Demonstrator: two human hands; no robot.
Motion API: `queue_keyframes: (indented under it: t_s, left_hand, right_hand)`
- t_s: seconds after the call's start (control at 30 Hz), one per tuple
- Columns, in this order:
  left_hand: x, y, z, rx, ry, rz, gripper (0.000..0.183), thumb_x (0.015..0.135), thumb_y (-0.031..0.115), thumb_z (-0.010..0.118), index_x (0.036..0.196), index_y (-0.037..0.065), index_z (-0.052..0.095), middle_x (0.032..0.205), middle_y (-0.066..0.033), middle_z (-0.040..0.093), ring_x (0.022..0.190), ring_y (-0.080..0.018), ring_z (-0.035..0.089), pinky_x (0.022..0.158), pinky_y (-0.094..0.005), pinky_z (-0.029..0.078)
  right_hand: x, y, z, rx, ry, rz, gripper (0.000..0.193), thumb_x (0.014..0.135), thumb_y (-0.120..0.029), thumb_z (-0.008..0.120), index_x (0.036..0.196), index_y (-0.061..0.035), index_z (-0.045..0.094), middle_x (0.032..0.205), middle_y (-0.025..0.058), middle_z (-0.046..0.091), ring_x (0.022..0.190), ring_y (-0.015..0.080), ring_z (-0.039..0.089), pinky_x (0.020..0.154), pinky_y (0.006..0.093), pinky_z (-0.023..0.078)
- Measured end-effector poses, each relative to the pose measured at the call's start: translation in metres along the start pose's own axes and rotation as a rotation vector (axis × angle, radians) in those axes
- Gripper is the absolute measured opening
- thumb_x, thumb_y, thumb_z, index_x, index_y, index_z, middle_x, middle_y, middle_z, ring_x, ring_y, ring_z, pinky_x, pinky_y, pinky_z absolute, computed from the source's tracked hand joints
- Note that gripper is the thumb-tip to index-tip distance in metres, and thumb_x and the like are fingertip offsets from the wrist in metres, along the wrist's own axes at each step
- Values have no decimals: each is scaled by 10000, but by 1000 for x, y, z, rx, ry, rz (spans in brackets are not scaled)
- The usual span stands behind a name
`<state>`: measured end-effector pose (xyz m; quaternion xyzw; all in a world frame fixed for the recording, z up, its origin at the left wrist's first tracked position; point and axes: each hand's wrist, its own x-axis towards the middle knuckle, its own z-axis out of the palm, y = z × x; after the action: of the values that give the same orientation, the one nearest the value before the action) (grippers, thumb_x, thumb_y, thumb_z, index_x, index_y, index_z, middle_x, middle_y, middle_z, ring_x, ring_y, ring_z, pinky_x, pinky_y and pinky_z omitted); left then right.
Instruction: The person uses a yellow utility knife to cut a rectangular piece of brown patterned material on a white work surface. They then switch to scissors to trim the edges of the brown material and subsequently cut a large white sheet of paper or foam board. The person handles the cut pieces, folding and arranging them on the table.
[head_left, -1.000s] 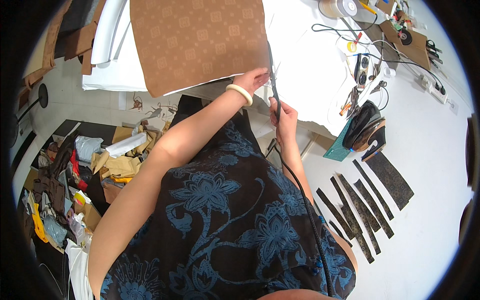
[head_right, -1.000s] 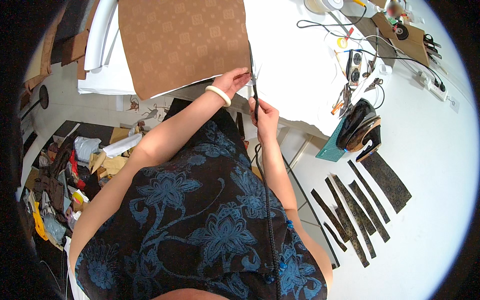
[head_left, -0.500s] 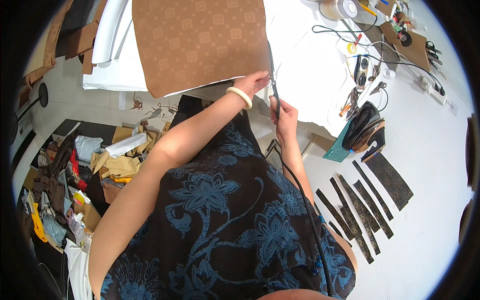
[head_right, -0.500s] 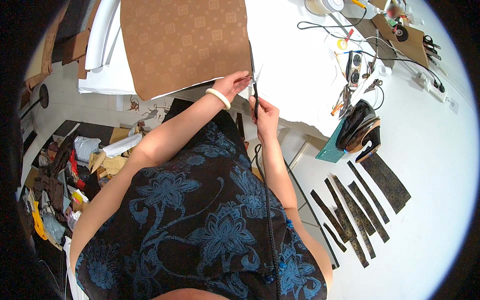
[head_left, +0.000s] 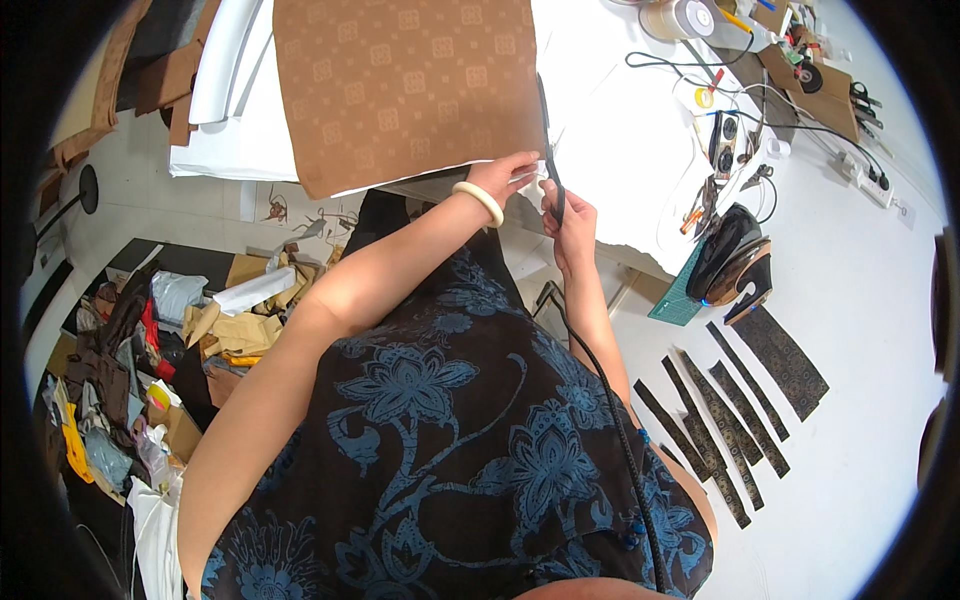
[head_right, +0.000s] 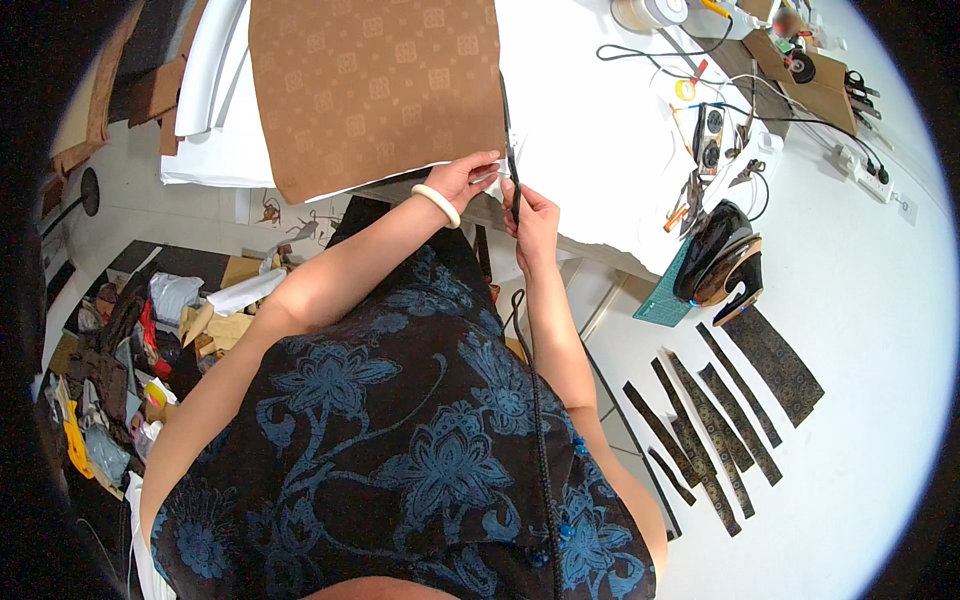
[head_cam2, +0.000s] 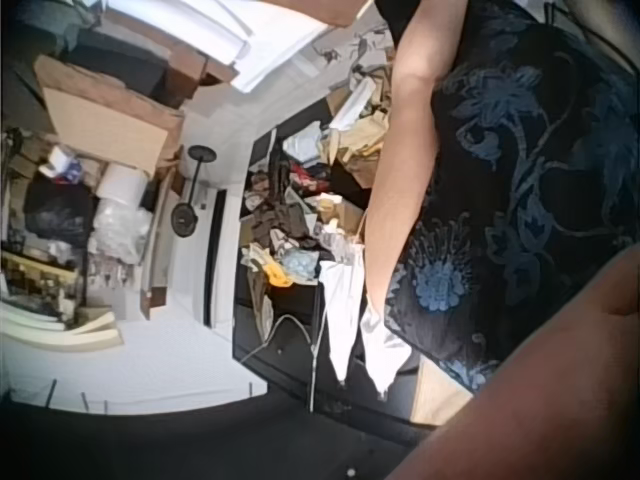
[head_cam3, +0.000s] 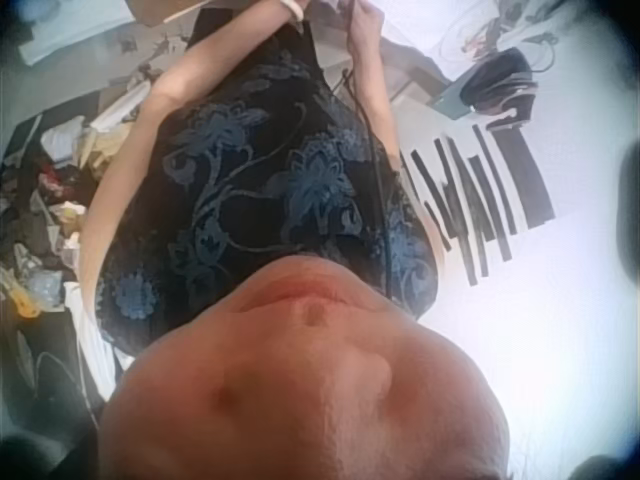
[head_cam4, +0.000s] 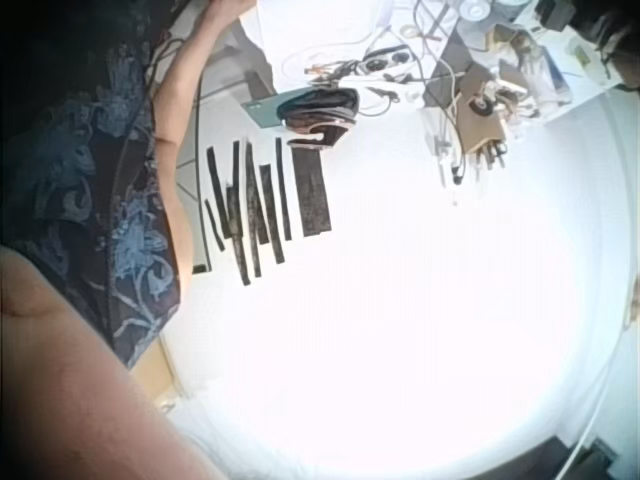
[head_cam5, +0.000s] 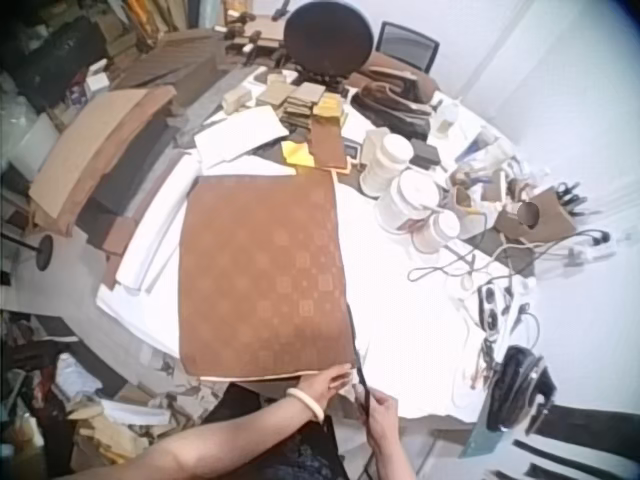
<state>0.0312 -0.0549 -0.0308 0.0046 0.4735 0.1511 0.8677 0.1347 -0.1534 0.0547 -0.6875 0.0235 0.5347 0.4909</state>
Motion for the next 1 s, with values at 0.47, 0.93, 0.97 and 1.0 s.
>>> queue_keyframes:
  t_s: [0.47, 0.93, 0.97, 1.0]
  left_hand:
    - [-10, 3, 0, 16, -27, -17, 198, 923, 138, 735, 1084, 29, 696, 1076, -47, 694, 1024, -156, 622, 954, -313, 509]
    - [-17, 8, 3, 82, -40, -55, 129, 942, 150, 716, 1027, 53, 719, 974, -9, 676, 881, -104, 569, 822, -260, 493]
    - [-15, 7, 2, 83, -45, -65, 126, 944, 153, 713, 1024, 57, 721, 966, -6, 674, 868, -99, 562, 806, -255, 484]
    - [-13, 5, 0, 83, -51, -75, 123, 946, 157, 710, 1020, 60, 723, 958, -2, 672, 855, -94, 555, 790, -251, 476]
  right_hand:
    - [5, 3, -2, -6, -3, -5, 238, 931, -253, 767, 859, -34, 704, 658, -49, 548, 490, 36, 414, 440, 217, 263]
    - [6, -1, 8, 23, -9, -5, 243, 941, -251, 754, 857, -29, 701, 667, -50, 540, 507, 32, 414, 450, 217, 257]
    - [8, 0, 8, 33, -5, -12, 241, 940, -248, 755, 859, -28, 701, 668, -49, 540, 507, 31, 413, 450, 218, 255]
    - [11, 0, 9, 44, -1, -20, 239, 939, -245, 756, 862, -26, 701, 669, -47, 540, 507, 31, 412, 451, 218, 254]
